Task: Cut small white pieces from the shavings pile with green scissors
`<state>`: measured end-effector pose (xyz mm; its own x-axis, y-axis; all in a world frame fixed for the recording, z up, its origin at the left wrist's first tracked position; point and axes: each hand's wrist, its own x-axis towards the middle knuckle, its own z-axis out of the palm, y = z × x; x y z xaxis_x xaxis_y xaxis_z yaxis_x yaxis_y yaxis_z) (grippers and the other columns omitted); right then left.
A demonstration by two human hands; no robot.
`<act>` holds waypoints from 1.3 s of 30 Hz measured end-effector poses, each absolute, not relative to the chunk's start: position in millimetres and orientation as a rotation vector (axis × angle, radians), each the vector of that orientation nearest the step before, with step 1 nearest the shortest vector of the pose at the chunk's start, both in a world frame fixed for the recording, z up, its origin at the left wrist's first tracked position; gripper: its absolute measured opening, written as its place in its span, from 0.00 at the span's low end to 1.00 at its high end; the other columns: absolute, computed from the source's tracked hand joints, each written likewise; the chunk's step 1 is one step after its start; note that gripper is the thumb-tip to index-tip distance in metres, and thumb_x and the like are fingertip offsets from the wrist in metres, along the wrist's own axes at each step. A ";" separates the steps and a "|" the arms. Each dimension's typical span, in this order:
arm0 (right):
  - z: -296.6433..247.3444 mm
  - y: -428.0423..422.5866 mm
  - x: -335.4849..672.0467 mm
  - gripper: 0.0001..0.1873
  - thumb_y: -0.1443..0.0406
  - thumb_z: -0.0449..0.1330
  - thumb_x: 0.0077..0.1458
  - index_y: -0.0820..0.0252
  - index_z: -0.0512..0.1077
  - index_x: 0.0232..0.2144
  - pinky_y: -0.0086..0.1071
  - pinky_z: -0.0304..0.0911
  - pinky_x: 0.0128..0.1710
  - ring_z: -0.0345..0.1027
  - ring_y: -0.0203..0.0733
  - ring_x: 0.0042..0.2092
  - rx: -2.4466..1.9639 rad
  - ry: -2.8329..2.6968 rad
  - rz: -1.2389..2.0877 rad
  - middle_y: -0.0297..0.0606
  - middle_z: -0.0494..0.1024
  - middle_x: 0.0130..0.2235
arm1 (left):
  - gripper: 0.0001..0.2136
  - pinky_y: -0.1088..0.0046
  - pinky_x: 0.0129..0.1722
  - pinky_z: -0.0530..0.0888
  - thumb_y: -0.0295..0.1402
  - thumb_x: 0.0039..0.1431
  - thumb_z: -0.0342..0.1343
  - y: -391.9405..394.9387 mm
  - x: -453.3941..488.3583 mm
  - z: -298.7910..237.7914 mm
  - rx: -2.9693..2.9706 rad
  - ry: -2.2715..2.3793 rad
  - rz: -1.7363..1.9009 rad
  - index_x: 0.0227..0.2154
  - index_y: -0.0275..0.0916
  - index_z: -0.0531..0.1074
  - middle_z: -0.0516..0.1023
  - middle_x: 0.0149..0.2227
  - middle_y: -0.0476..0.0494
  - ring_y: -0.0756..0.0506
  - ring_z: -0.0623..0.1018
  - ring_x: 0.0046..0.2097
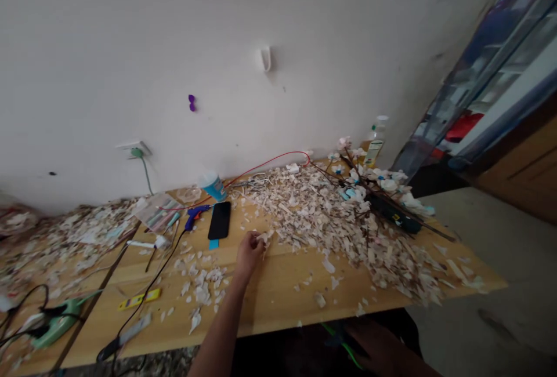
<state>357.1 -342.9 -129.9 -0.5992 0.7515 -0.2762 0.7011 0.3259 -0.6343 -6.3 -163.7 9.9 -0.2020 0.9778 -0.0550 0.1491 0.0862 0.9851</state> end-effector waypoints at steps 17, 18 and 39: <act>-147.1 -368.0 379.5 0.28 0.53 0.59 0.54 0.44 0.71 0.58 0.61 0.53 0.63 0.58 0.67 0.63 -1.451 -2.434 1.186 0.43 0.69 0.61 | 0.15 0.65 0.43 0.77 0.40 0.47 0.66 -206.3 -65.9 29.6 0.783 1.410 1.625 0.31 0.39 0.67 0.78 0.33 0.47 0.47 0.79 0.37; -151.7 -378.1 378.6 0.28 0.53 0.59 0.53 0.44 0.72 0.57 0.61 0.55 0.62 0.58 0.68 0.63 -1.468 -2.424 1.176 0.44 0.69 0.61 | 0.15 0.66 0.43 0.76 0.40 0.47 0.66 -212.2 -69.1 31.3 0.790 1.428 1.616 0.30 0.39 0.67 0.78 0.31 0.47 0.47 0.79 0.35; 8.2 -360.9 229.5 0.21 0.53 0.64 0.55 0.55 0.65 0.46 0.44 0.70 0.50 0.73 0.48 0.48 -1.358 -1.148 1.198 0.42 0.76 0.46 | 0.09 0.70 0.35 0.73 0.33 0.44 0.64 -307.6 52.3 23.9 0.437 0.985 1.029 0.29 0.38 0.73 0.75 0.31 0.45 0.48 0.75 0.32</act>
